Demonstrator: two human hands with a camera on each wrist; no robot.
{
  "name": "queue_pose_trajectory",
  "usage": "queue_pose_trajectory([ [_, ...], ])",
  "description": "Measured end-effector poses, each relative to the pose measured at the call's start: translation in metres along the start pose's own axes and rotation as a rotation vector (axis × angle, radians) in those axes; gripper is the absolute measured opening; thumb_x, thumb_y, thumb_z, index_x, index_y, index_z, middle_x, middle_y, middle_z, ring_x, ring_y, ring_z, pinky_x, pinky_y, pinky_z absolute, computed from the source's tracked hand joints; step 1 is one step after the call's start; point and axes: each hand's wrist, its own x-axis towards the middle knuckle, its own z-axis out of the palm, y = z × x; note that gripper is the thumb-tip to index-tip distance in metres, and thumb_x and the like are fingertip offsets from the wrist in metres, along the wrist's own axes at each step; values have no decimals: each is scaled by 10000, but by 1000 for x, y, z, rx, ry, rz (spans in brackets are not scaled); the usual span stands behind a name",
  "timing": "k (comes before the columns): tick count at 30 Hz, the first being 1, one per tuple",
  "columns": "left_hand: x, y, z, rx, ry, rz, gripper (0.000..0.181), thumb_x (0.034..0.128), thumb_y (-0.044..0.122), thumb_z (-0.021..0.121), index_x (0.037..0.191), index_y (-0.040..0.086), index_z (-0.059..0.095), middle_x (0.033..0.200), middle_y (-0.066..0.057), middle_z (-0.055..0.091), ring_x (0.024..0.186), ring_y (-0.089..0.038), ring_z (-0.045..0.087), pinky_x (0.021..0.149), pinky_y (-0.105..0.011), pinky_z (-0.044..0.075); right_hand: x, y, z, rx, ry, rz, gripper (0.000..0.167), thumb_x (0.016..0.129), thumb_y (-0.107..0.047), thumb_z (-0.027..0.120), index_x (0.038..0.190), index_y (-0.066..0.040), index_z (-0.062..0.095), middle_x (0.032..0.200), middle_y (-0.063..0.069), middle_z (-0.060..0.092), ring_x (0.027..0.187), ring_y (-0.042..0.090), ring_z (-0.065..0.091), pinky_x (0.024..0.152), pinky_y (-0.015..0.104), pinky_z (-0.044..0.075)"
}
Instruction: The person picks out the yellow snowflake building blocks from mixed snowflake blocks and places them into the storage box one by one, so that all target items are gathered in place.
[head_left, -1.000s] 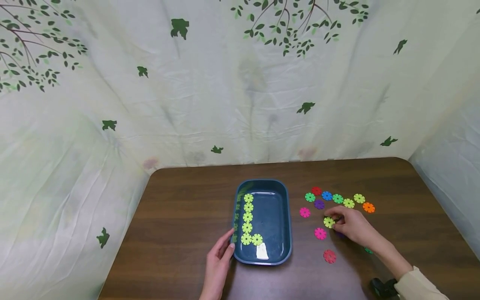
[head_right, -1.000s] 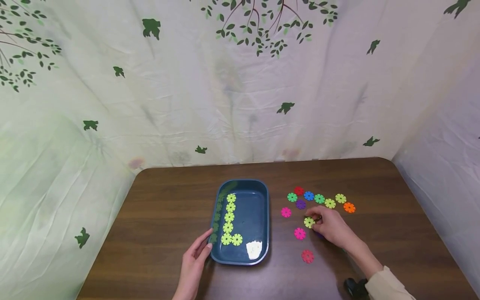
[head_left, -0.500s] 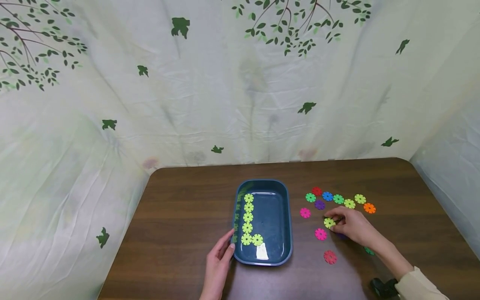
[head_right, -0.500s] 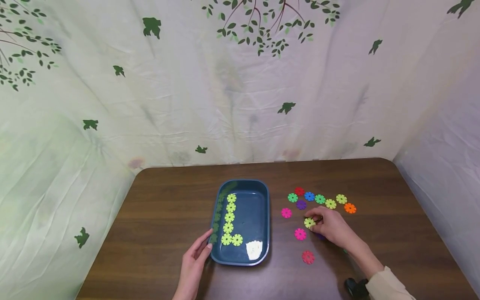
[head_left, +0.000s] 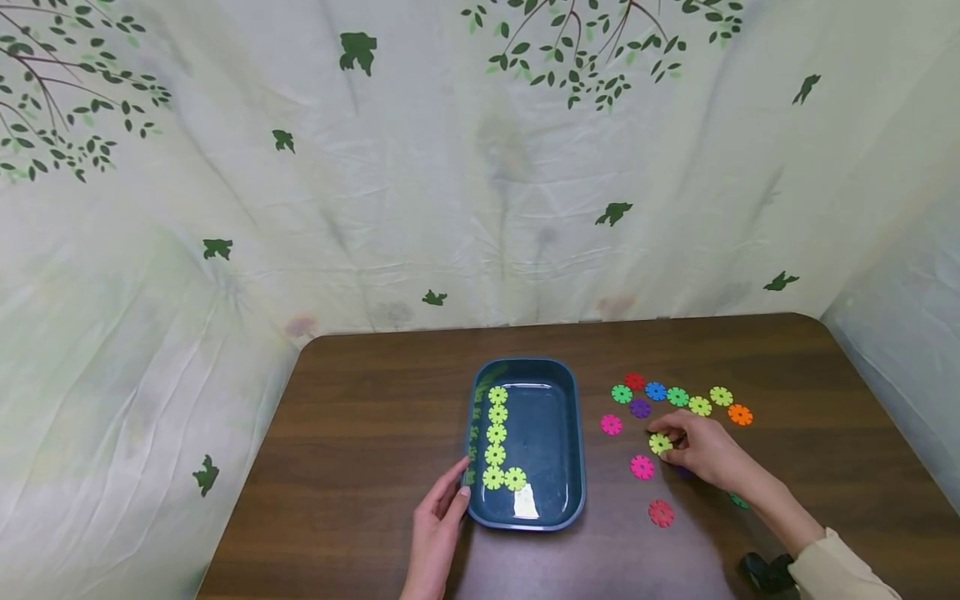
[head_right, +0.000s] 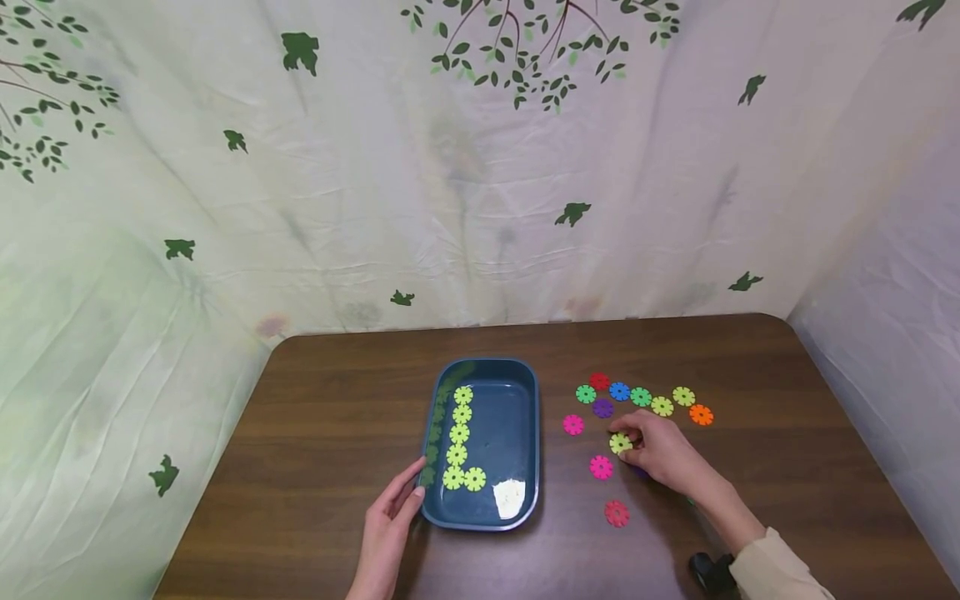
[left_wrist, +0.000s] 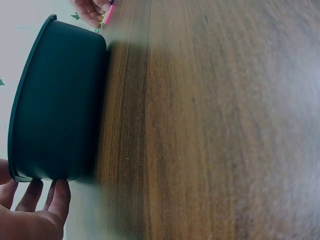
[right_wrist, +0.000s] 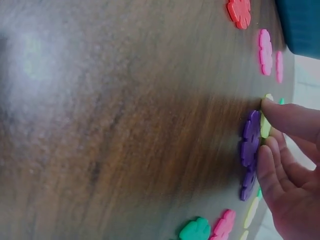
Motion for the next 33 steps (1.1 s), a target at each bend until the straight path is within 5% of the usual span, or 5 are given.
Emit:
queue_pose_trajectory([
  [19, -3, 2, -1, -29, -15, 24, 377, 974, 99, 583, 1346, 151, 615, 1448, -102, 494, 1354, -297, 413, 1066, -447, 382, -5, 1, 6, -23, 88, -6, 310, 775, -6, 804, 1038, -129, 698, 1011, -26, 637, 867, 174, 590, 704, 317, 541],
  [27, -4, 4, -1, -39, -22, 12, 387, 980, 91, 573, 1364, 131, 598, 1459, -112, 481, 1357, -307, 410, 1065, -452, 382, -5, -1, 6, -34, 166, 1, 213, 798, -18, 792, 947, -142, 703, 803, -64, 608, 726, 126, 546, 613, 273, 493],
  [33, -4, 3, -1, -42, -22, 19, 385, 979, 88, 573, 1361, 131, 600, 1457, -110, 484, 1363, -306, 401, 1071, -453, 375, 0, -2, 1, -28, 136, 22, 152, 853, -32, 744, 915, -168, 716, 733, -86, 584, 670, 111, 515, 587, 260, 451],
])
